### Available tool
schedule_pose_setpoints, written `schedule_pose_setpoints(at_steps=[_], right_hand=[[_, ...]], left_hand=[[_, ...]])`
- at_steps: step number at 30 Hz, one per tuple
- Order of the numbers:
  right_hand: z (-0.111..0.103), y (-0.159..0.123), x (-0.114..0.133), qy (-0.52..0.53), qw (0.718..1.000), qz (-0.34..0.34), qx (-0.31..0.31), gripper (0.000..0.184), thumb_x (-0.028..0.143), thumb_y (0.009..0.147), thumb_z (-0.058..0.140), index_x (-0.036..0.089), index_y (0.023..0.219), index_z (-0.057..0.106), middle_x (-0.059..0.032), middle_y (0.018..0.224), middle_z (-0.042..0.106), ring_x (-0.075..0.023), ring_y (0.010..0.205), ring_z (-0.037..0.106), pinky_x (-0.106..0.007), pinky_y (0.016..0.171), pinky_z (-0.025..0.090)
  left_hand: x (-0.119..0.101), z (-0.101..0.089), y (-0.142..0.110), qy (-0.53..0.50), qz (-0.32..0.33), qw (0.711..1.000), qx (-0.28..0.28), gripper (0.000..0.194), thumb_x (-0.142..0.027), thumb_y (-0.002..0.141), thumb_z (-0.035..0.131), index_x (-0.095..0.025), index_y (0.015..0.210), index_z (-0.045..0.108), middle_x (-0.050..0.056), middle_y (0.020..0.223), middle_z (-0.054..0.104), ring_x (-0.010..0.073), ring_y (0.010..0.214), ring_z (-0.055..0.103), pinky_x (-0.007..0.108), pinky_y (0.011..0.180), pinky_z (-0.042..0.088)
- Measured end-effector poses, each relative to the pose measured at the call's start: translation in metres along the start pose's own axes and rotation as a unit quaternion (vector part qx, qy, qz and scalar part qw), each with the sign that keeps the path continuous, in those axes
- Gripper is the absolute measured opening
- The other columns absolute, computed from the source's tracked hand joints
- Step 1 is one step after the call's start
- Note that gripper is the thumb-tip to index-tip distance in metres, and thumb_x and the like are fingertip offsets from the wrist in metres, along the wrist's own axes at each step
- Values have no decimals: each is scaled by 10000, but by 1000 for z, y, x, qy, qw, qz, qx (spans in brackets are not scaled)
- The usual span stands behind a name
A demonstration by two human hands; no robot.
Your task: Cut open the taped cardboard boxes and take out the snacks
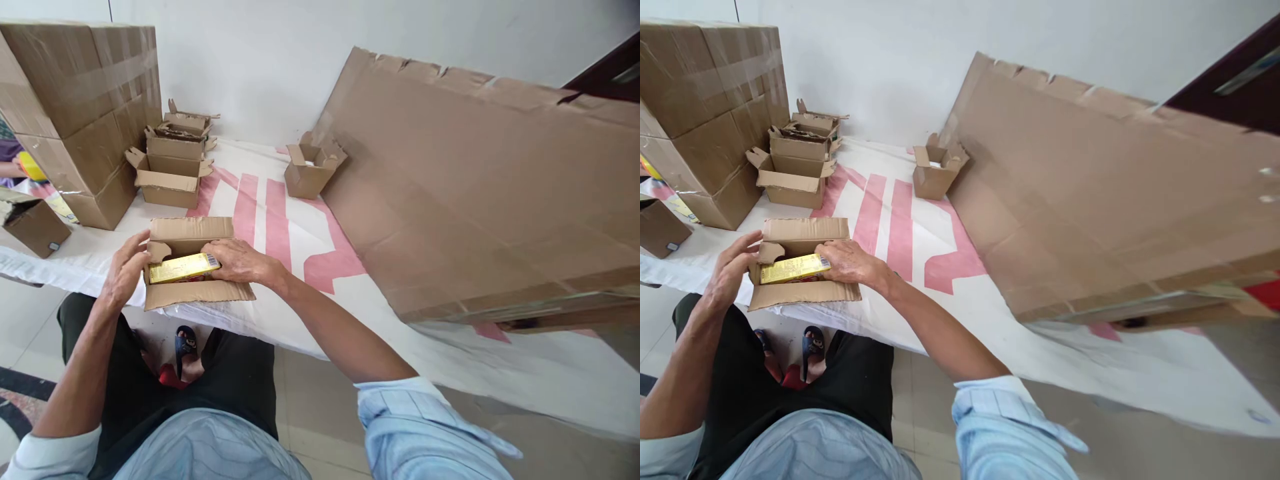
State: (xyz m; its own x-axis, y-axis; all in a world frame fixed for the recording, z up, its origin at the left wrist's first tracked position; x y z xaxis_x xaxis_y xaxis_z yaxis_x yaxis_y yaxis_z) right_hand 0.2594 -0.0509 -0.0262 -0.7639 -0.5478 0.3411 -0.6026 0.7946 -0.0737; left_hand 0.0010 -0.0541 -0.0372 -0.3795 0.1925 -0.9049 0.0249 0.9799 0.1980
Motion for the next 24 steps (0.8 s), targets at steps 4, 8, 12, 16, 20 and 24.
schedule_pose_setpoints(at_steps=[4,8,12,16,20,24], right_hand=[[-2,-11,-13,183,979,-20,-82,355,304,976,817,223,1305,712,-80,1229,812,-269,1099,750,-383,921,581],[-8,-15,-26,378,912,-21,-156,523,468,938,888,257,1374,692,-50,1189,810,-260,1050,770,-401,895,651],[-30,-9,-29,494,835,-58,-234,723,678,853,1007,284,1360,675,-65,1243,836,-286,1168,801,-440,1016,701],[-54,0,-29,539,794,-86,-269,754,774,813,1027,286,1285,697,-61,1205,858,-276,1153,812,-438,1011,732],[-68,4,-30,545,776,-95,-303,732,780,798,1035,273,1235,740,-60,1192,862,-262,1111,818,-443,1008,742],[-71,7,-36,576,736,-88,-346,739,802,798,1024,280,1242,744,-60,1215,868,-274,1144,833,-464,1028,748]], left_hand=[[1,-26,-5,21,57,997,-41,666,-394,905,663,-256,1544,789,141,1623,766,422,1482,735,534,1109,696],[5,-29,-11,151,109,982,-19,488,-338,883,656,-253,1304,887,128,1564,804,400,1475,735,575,1172,677],[2,-29,-9,210,130,969,-8,379,-314,872,673,-254,1155,918,132,1443,852,400,1389,778,628,1256,629],[-29,-41,-3,173,161,970,-54,337,-382,948,715,-264,1190,918,110,1434,857,369,1347,788,560,1209,653],[-56,-41,7,66,124,989,-40,461,-607,1018,800,-246,1288,900,107,1360,883,347,1223,815,468,1039,701],[-69,-18,13,-66,74,994,40,855,-694,854,1015,-211,1524,796,154,1343,888,393,1277,826,498,1054,708]])
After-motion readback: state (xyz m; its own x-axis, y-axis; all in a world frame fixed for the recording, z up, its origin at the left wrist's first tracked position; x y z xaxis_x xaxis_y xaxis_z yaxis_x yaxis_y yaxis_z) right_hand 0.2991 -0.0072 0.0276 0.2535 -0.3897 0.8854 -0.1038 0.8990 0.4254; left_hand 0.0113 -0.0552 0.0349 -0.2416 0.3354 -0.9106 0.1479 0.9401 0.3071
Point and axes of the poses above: each hand's wrist, its own y-axis towards the middle knuckle, its own z-axis out of the palm, x = y × z, the point moved 8 cm from there along y, towards the middle knuckle
